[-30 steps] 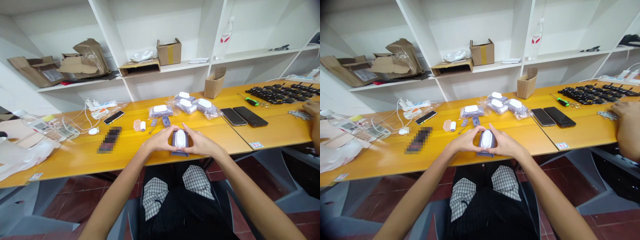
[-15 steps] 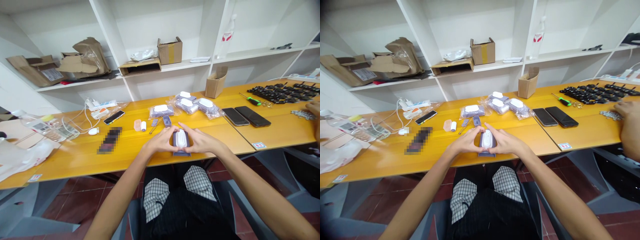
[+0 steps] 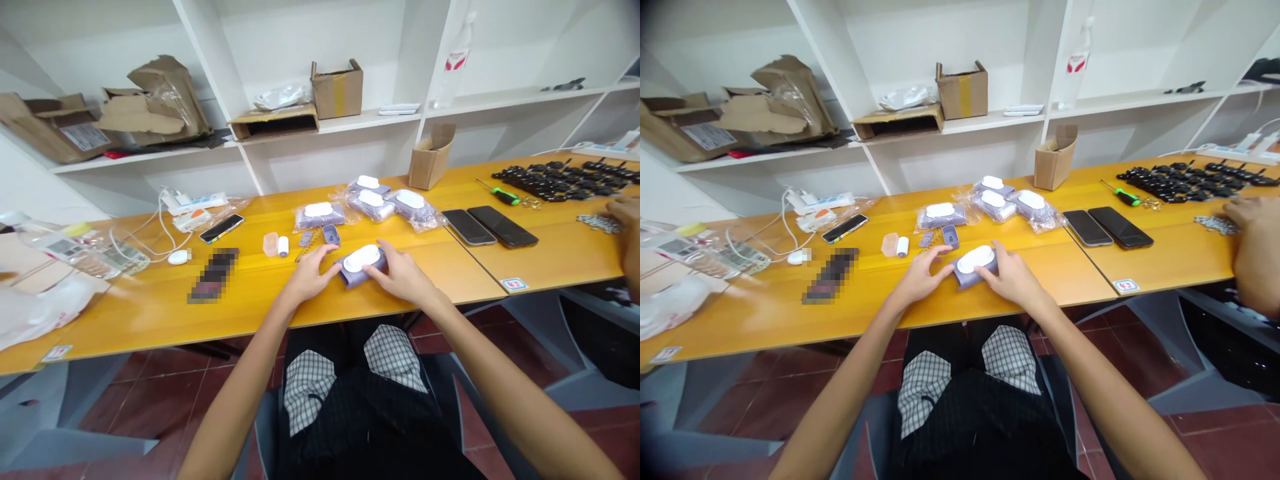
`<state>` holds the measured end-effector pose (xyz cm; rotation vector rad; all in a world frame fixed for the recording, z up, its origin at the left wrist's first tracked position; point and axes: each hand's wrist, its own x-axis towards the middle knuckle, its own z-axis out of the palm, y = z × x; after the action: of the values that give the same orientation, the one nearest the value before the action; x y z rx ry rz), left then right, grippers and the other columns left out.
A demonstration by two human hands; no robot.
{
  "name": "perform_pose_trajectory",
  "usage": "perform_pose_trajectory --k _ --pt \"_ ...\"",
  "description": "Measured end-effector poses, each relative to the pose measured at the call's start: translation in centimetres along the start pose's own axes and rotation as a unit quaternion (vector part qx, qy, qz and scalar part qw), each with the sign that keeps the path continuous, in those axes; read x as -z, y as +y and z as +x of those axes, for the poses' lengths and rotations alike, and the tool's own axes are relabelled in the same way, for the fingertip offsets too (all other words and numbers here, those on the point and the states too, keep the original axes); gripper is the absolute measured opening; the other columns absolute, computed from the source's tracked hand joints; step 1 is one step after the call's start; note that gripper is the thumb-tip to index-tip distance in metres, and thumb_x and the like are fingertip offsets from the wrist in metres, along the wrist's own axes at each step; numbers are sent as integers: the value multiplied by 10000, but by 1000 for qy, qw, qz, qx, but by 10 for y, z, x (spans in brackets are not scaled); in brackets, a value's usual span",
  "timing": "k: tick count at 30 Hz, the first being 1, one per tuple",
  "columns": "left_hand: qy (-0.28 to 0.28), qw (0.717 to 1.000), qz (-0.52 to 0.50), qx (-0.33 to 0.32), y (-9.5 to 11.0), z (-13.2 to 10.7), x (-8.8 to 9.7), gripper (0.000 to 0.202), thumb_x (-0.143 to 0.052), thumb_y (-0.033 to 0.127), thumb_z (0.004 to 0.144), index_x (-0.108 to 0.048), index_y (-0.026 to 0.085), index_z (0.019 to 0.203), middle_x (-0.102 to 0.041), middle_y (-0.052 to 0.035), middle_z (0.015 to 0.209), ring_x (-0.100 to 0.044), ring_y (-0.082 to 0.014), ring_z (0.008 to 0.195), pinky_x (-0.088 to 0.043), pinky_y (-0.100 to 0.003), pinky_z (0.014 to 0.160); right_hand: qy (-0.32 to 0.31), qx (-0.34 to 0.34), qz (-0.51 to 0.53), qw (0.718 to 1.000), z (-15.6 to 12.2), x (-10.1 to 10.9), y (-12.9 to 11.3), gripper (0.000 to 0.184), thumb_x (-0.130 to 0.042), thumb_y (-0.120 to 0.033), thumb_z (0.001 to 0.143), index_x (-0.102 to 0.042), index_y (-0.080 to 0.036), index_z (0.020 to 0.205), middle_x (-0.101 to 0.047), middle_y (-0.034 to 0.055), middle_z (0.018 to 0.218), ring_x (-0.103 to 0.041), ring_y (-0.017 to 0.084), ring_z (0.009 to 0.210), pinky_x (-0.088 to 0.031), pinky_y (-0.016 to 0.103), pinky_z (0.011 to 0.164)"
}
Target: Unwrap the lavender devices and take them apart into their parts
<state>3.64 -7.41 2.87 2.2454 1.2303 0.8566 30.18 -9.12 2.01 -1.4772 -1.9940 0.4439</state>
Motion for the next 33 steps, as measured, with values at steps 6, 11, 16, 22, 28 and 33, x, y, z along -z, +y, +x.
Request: perform_pose_trajectory --k 6,11,16,22,28,33 --pt "-21 999 17 32 8 -18 -7 678 -733 614 919 -574 254 1471 -601 -135 1555 -559 -371 1443 -423 -578 1231 -80 3 50 996 -20 10 -16 775 -539 -522 1034 -363 -128 1678 -816 122 885 -774 359 858 -602 493 811" --pt "-44 999 12 26 3 -16 -11 746 -696 615 948 -490 273 1579 -495 -145 1646 -448 -382 1539 -332 -601 1290 -275 59 261 924 -26 26 -28 793 -583 -504 1026 -301 -224 1712 -811 35 865 -759 222 665 -634 385 652" --pt "-68 998 -12 -16 -13 -8 -2 574 -601 476 1030 -518 303 1571 -502 -115 1600 -466 -328 1518 -330 -551 1304 -104 48 287 951 -12 18 -7 726 -698 -535 959 -519 -200 1577 -800 59 904 -764 236 794 -648 427 800" --pt "26 999 18 27 -8 -8 -21 461 -523 293 1035 -617 260 1484 -585 -120 1401 -561 -302 1384 -397 -538 1262 -36 70 249 965 17 -17 14 542 -490 -609 1057 -716 -229 1370 -741 133 1375 -688 312 1278 -538 523 1118" --pt "41 998 -17 44 13 -21 -42 689 -646 473 1001 -432 252 1618 -445 -146 1658 -400 -348 1577 -310 -560 1326 8 85 191 978 33 -43 4 622 -350 -635 1085 -747 -230 1341 -731 133 1379 -643 302 1325 -448 516 1204" --pt "-48 997 -30 45 11 -21 -36 1210 -848 695 774 -211 271 1711 -205 -158 1795 -157 -407 1674 -193 -614 1361 2 83 197 977 34 -47 5 644 -326 -648 1088 -755 -236 1335 -721 129 1370 -638 293 1325 -442 489 1209"
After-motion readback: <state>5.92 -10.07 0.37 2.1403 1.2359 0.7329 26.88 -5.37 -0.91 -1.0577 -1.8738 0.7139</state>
